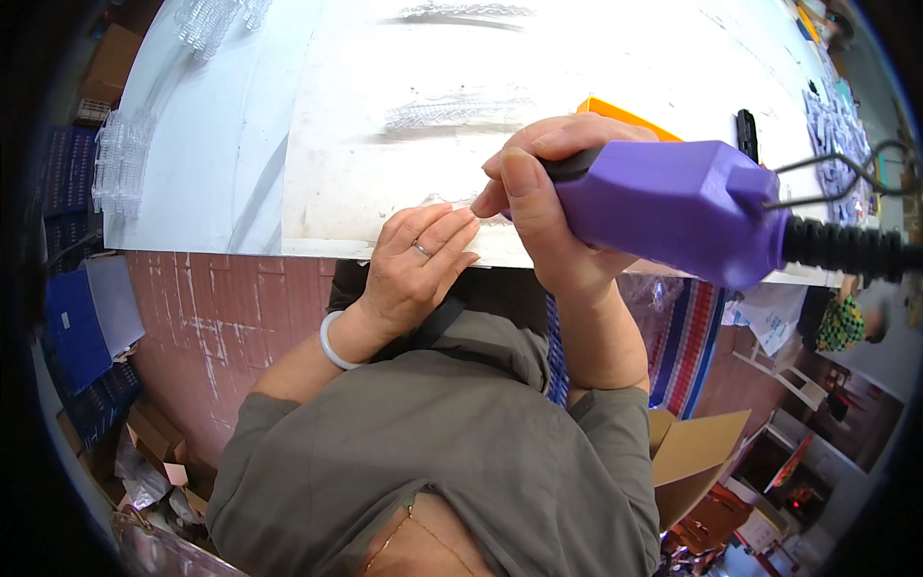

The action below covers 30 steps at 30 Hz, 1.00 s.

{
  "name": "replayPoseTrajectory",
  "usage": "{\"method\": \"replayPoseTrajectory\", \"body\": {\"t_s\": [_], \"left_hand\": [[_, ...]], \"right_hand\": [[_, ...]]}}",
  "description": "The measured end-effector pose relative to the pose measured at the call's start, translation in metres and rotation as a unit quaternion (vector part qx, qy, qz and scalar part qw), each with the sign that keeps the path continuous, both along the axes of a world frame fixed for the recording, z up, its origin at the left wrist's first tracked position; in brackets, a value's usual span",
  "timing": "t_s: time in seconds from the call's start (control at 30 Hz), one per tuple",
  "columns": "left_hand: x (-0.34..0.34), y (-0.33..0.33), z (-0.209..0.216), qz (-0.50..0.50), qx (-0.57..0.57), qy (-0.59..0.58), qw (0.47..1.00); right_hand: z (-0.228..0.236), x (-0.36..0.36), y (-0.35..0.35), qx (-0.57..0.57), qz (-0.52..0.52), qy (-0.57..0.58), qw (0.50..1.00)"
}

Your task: Attaching small silver rhinestones to clear plastic toy ships using a hot-fix setter tool.

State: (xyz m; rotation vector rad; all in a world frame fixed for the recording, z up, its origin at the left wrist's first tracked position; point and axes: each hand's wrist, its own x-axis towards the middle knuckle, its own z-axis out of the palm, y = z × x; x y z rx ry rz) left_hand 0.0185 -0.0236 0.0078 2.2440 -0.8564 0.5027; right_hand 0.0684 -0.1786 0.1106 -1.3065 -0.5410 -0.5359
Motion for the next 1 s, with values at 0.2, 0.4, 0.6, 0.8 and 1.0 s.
{"method": "replayPoseTrajectory", "body": {"t_s": [0.2, 0.4, 0.6, 0.8, 1.0], "left_hand": [[0.000, 0.000, 0.001, 0.006, -0.006, 0.001, 1.000], [0.000, 0.000, 0.000, 0.012, -0.005, 0.007, 1.000], [0.000, -0.001, -0.002, 0.002, -0.014, 0.015, 1.000], [-0.001, 0.000, -0.005, 0.005, -0.015, 0.014, 1.000], [0.000, 0.001, -0.004, 0.012, -0.009, 0.019, 1.000]], "right_hand": [[-0.002, 0.000, 0.002, -0.009, -0.007, 0.017, 1.000], [-0.004, 0.001, 0.004, -0.054, -0.026, 0.013, 0.998], [-0.006, 0.001, 0.005, -0.010, -0.013, 0.040, 0.999], [-0.011, 0.006, 0.010, -0.069, -0.034, 0.001, 0.997], [-0.009, 0.015, 0.006, -0.114, 0.021, -0.009, 0.993]]}}
